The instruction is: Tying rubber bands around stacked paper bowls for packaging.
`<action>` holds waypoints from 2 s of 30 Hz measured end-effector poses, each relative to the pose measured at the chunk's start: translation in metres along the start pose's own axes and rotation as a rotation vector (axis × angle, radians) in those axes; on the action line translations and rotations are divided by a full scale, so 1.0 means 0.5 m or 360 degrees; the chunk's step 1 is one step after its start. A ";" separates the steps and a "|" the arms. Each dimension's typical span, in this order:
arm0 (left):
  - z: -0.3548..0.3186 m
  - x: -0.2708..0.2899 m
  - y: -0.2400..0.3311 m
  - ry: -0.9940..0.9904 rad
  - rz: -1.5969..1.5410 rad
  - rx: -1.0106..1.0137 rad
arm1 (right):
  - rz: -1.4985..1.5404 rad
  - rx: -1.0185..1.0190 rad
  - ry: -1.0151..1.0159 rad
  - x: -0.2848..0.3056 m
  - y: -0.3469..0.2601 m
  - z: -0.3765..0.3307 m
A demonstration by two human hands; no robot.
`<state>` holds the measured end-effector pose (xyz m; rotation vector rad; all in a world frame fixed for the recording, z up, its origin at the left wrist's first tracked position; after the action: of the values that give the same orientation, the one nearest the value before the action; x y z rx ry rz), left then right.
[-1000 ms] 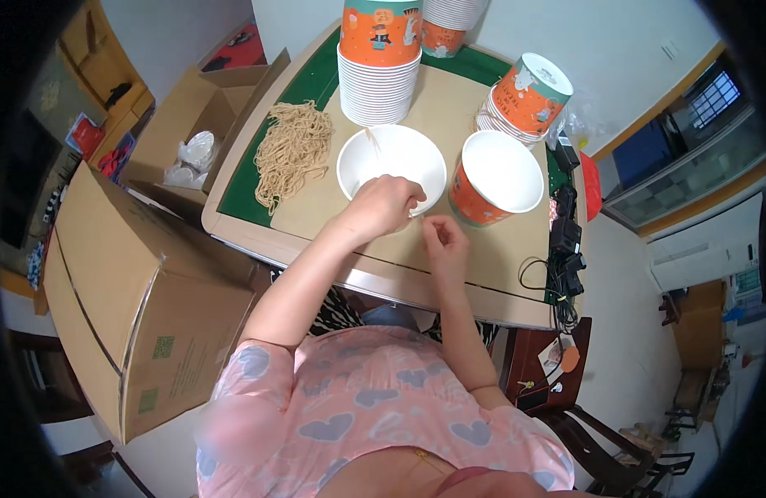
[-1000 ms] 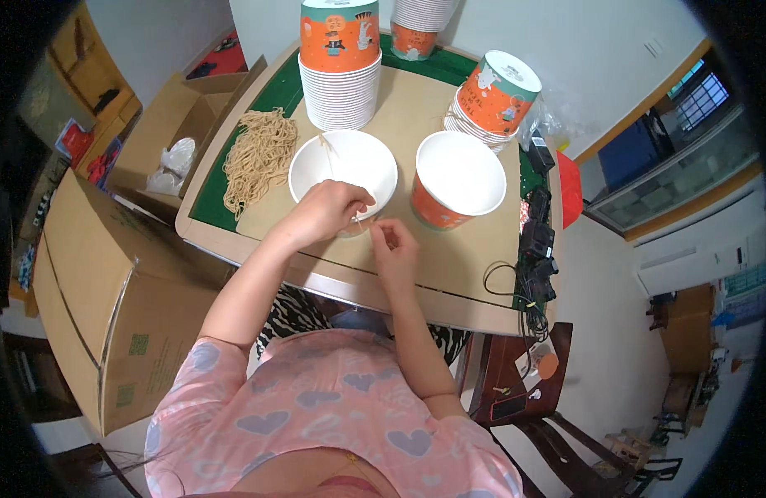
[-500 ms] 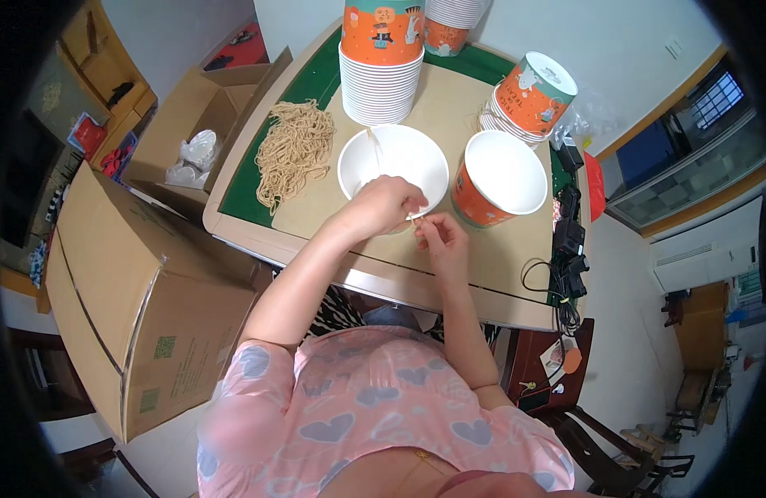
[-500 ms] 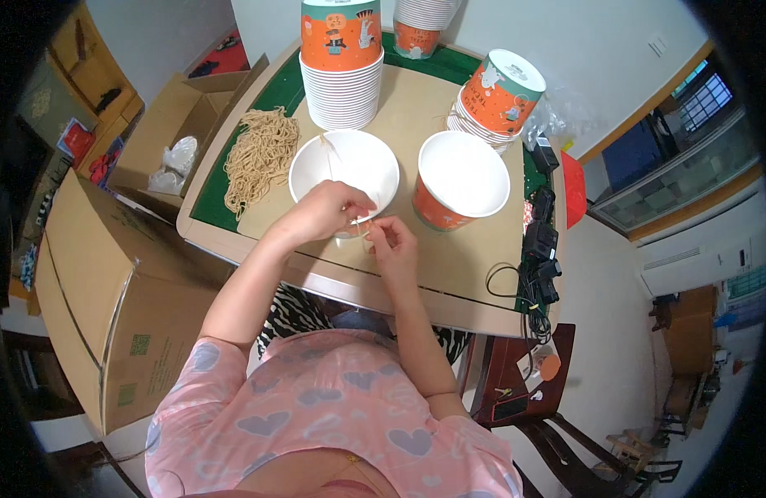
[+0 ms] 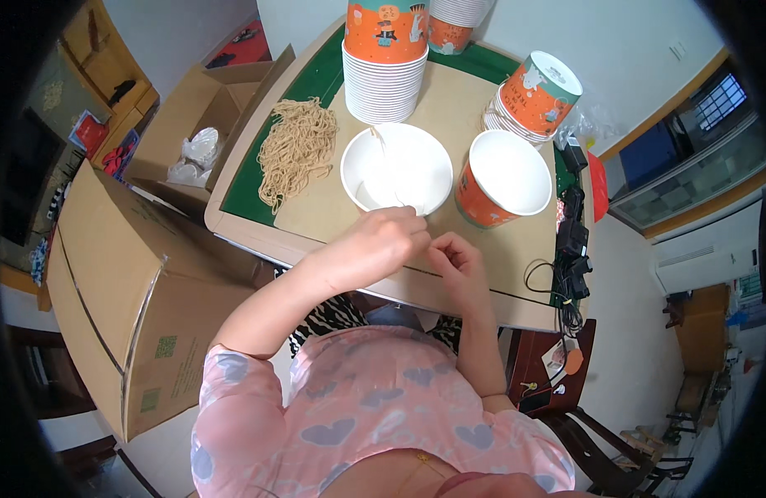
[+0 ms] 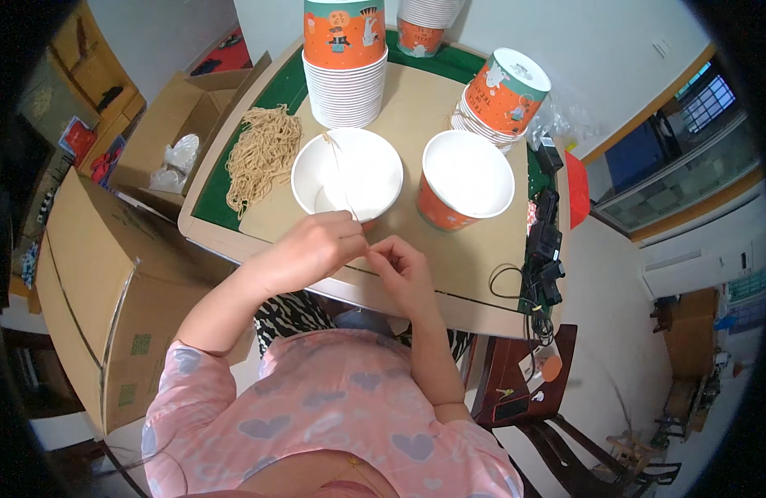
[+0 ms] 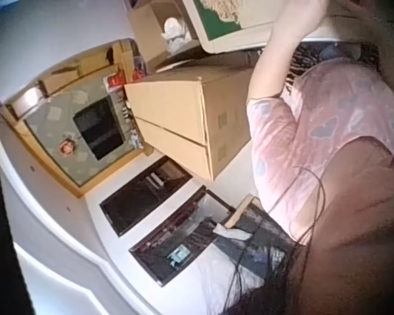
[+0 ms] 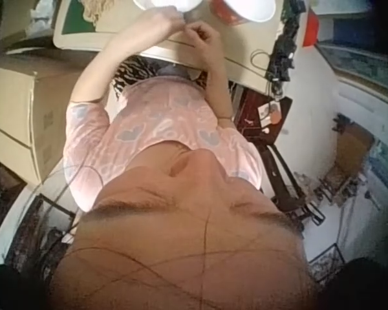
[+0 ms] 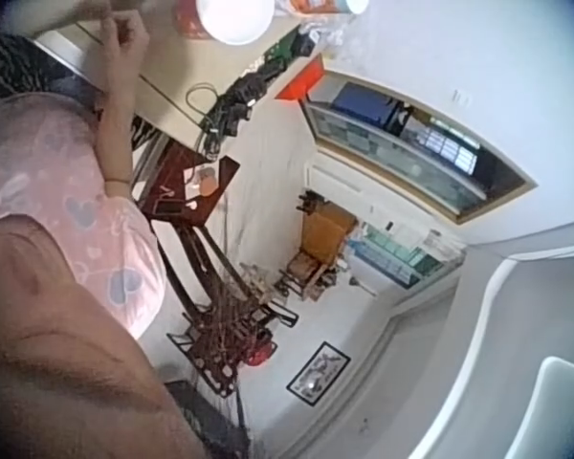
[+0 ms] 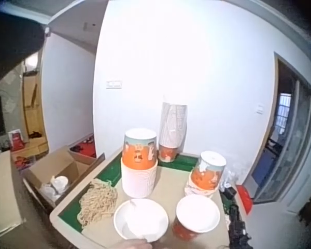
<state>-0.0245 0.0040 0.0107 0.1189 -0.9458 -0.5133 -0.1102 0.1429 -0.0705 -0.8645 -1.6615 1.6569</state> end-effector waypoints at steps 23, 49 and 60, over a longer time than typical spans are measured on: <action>-0.009 -0.027 -0.018 0.0101 -0.0320 0.0375 | 0.0208 0.0305 0.0474 -0.023 0.009 -0.018; 0.013 -0.094 -0.141 -0.0072 -0.0371 0.0687 | 0.0570 0.0104 0.0711 -0.041 0.091 0.054; 0.014 -0.096 -0.143 -0.0030 -0.0463 0.0767 | 0.0531 0.0131 0.0722 -0.045 0.086 0.058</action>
<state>-0.0790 -0.0353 -0.0435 0.6950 -1.0633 -0.5448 -0.1199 0.1073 -0.1134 -1.4136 -1.1771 1.5713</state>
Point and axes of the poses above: each hand's wrist, its own z-axis towards the middle knuckle, its own x-axis out of the back of the hand, y = z × x, the point moved 3 cm from there along z, towards the middle knuckle, and after that the axes turned 15 degrees about y, right-handed, at the moved point
